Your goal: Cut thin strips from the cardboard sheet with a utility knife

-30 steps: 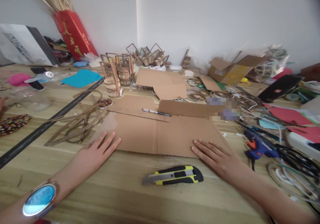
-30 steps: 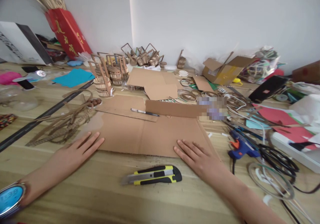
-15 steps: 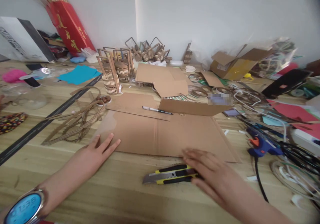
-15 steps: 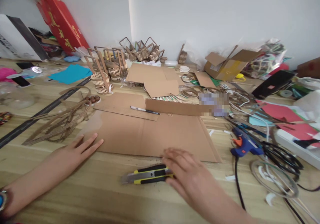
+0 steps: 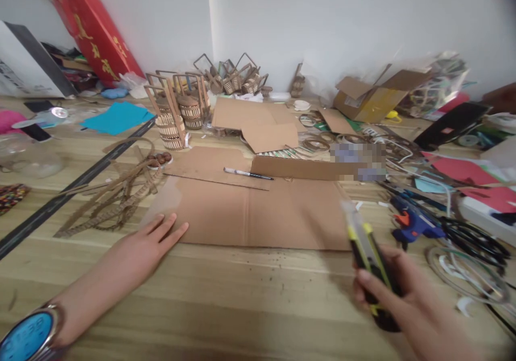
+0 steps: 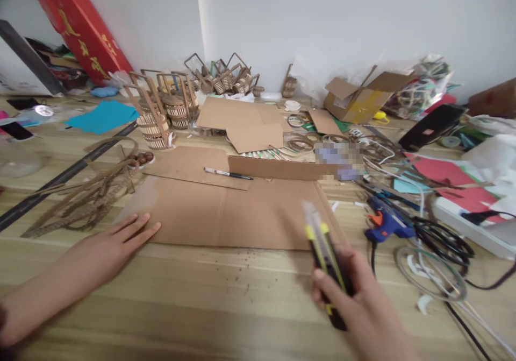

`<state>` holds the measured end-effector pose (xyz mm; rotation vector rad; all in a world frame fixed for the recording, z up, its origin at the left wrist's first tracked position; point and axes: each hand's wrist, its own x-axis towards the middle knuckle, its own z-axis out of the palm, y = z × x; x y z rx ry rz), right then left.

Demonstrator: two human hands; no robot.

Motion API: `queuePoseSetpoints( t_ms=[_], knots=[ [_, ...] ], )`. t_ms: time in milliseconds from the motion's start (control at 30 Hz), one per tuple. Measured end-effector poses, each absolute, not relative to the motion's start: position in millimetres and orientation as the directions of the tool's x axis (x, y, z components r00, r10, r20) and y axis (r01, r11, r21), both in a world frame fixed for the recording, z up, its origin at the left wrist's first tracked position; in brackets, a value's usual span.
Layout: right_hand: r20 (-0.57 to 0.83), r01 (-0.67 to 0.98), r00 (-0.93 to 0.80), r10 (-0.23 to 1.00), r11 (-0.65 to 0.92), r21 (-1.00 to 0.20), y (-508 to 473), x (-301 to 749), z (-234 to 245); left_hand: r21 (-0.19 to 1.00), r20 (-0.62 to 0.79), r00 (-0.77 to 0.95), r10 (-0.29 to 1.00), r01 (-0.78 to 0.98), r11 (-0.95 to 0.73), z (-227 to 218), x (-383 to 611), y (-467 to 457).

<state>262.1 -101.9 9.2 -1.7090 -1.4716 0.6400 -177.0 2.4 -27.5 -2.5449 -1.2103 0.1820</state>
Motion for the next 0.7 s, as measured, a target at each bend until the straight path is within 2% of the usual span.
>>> queuePoseSetpoints(
  t_ms=[67, 100, 200, 233, 300, 367, 567, 700],
  knots=[
    [-0.034, 0.329, 0.368, 0.929, -0.164, -0.93, -109.7, 279.0, 9.1, -0.313, 0.061, 0.652, 0.755, 0.731, -0.606, -27.1, -178.9, 3.6],
    [-0.075, 0.221, 0.406, 0.911, -0.177, -0.959, -114.7, 289.1, 5.4, -0.301, 0.073, 0.657, 0.75, 0.732, -0.611, -26.9, -179.8, 4.3],
    [-0.175, 0.043, 0.371, 0.912, -0.205, -0.978, -134.7, 325.2, -18.1, -0.272, 0.067, 0.654, 0.753, 0.738, -0.617, -25.9, -180.8, 6.3],
    [-0.171, 0.016, 0.382, 0.908, -0.192, -0.981, -142.1, 337.7, -27.8, -0.267, 0.054, 0.649, 0.759, 0.742, -0.615, -25.3, -180.3, 6.5],
    [-0.207, -0.023, 0.278, 0.938, -0.209, -0.978, -155.1, 358.8, -44.6, -0.277, 0.02, 0.636, 0.771, 0.745, -0.607, -23.5, -178.4, 6.0],
    [-0.197, -0.051, 0.25, 0.948, -0.19, -0.98, -163.4, 369.5, -52.8, -0.296, -0.001, 0.629, 0.777, 0.742, -0.601, -21.3, -176.2, 4.5],
    [-0.255, -0.239, 0.426, 0.868, -0.164, -0.957, -162.9, 345.3, -35.3, -0.286, 0.041, 0.64, 0.768, 0.744, -0.604, -16.4, -173.9, 1.8],
    [-0.264, -0.241, 0.443, 0.857, -0.17, -0.955, -162.1, 333.3, -29.9, -0.319, 0.033, 0.66, 0.751, 0.719, -0.618, -16.6, -175.8, 3.9]
  ],
)
